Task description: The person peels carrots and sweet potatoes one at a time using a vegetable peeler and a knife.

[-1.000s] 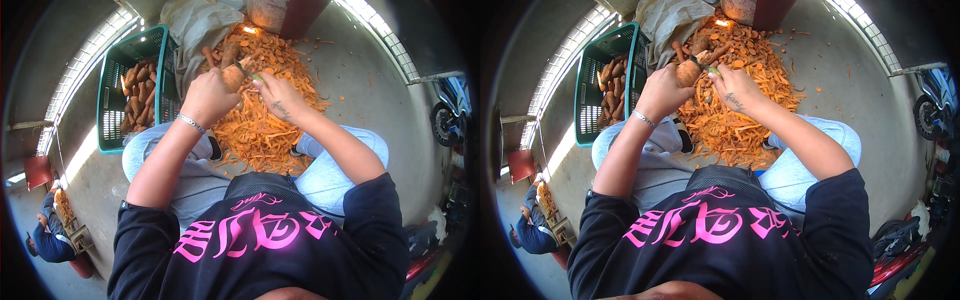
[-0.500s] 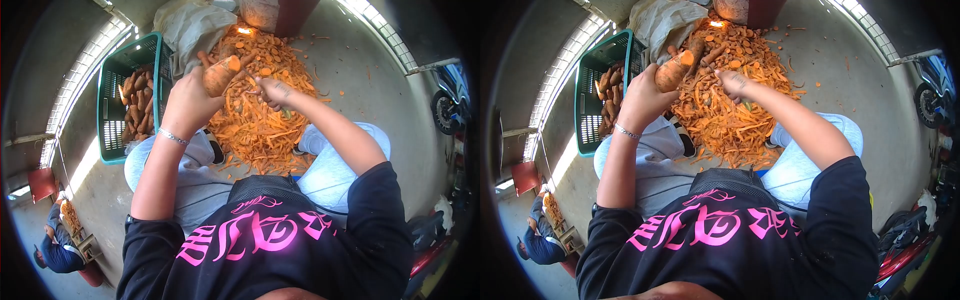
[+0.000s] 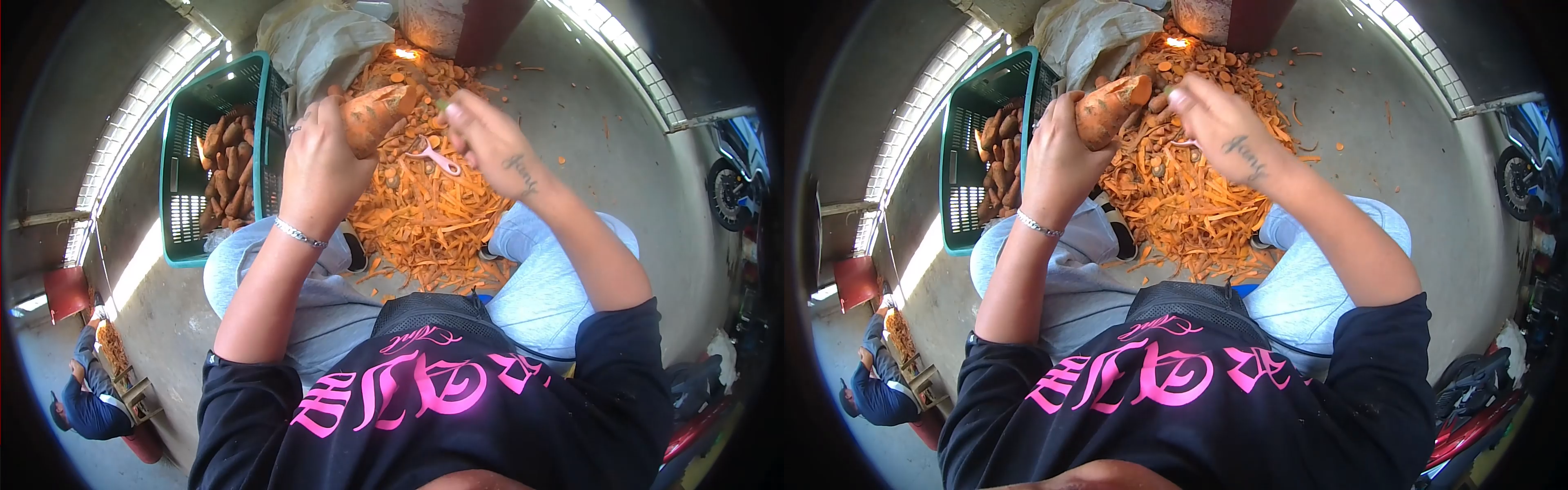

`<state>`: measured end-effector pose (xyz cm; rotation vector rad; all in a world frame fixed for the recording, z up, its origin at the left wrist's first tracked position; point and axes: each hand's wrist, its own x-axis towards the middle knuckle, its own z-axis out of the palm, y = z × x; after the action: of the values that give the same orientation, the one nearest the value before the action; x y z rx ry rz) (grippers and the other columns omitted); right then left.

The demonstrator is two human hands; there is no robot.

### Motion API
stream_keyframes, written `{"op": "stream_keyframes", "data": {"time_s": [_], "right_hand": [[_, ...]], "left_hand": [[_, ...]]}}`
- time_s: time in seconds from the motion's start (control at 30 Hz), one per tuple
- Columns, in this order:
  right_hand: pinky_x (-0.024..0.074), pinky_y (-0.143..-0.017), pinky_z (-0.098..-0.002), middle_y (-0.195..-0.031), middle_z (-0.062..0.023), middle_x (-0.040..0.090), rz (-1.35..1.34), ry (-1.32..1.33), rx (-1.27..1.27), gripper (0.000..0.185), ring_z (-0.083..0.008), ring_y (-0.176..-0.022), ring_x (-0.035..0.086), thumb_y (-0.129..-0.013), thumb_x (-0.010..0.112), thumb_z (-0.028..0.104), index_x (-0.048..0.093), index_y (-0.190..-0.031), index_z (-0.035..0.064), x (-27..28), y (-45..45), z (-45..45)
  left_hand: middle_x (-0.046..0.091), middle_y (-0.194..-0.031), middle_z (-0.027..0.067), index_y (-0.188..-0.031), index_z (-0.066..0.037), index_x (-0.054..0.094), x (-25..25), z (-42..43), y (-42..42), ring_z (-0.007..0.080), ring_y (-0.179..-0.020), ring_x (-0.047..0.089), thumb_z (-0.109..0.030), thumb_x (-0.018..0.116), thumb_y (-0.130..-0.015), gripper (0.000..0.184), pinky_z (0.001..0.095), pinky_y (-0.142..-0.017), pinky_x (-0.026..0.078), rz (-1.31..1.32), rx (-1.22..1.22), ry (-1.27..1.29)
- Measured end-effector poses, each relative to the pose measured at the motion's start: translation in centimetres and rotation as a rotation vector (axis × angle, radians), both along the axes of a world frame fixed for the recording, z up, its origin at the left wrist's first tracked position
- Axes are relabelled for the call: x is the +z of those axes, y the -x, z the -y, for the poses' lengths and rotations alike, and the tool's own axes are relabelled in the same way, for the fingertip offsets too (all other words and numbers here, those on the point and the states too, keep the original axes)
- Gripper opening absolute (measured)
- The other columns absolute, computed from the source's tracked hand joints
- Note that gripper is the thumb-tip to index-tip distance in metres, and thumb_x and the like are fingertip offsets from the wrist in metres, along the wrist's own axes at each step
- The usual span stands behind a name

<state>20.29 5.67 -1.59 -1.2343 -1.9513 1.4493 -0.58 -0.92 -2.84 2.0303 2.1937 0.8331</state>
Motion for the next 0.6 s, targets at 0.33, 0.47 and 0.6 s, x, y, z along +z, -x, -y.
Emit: {"op": "stream_keyframes", "data": {"time_s": [0.33,0.47,0.6], "right_hand": [[0.0392,-0.059,-0.0373,-0.064,-0.0119,0.047,-0.007,-0.115,0.082,0.031,-0.0216,-0.06,0.047,-0.101,0.049,0.03,0.047,-0.093,-0.0005,-1.5,2.5,3.7],[0.0394,-0.058,-0.0389,-0.063,-0.0168,0.051,0.019,-0.158,0.063,0.033,-0.0257,-0.058,0.049,-0.1,0.05,0.029,0.048,-0.091,-0.0024,-2.0,2.8,3.4],[0.0405,-0.06,-0.0415,-0.065,-0.0205,0.053,0.092,-0.162,0.05,0.033,-0.0308,-0.06,0.052,-0.1,0.049,0.028,0.048,-0.09,-0.0036,-2.2,2.8,3.1]], "left_hand": [[0.061,-0.102,0.0226,-0.107,0.002,0.054,-0.2,0.2,-0.8,0.039,-0.096,0.061,-0.019,0.078,-0.067,0.052,0.0437,-0.084,0.05,-0.077,-0.059,0.134],[0.062,-0.098,0.0219,-0.107,0.002,0.054,-0.4,0.2,-0.7,0.0385,-0.095,0.062,-0.017,0.077,-0.067,0.05,0.0437,-0.083,0.05,-0.104,-0.07,0.137],[0.062,-0.097,0.0224,-0.104,0.002,0.053,-0.6,0.1,-0.7,0.0395,-0.094,0.061,-0.014,0.076,-0.066,0.047,0.0439,-0.083,0.05,-0.107,-0.084,0.176]]}}
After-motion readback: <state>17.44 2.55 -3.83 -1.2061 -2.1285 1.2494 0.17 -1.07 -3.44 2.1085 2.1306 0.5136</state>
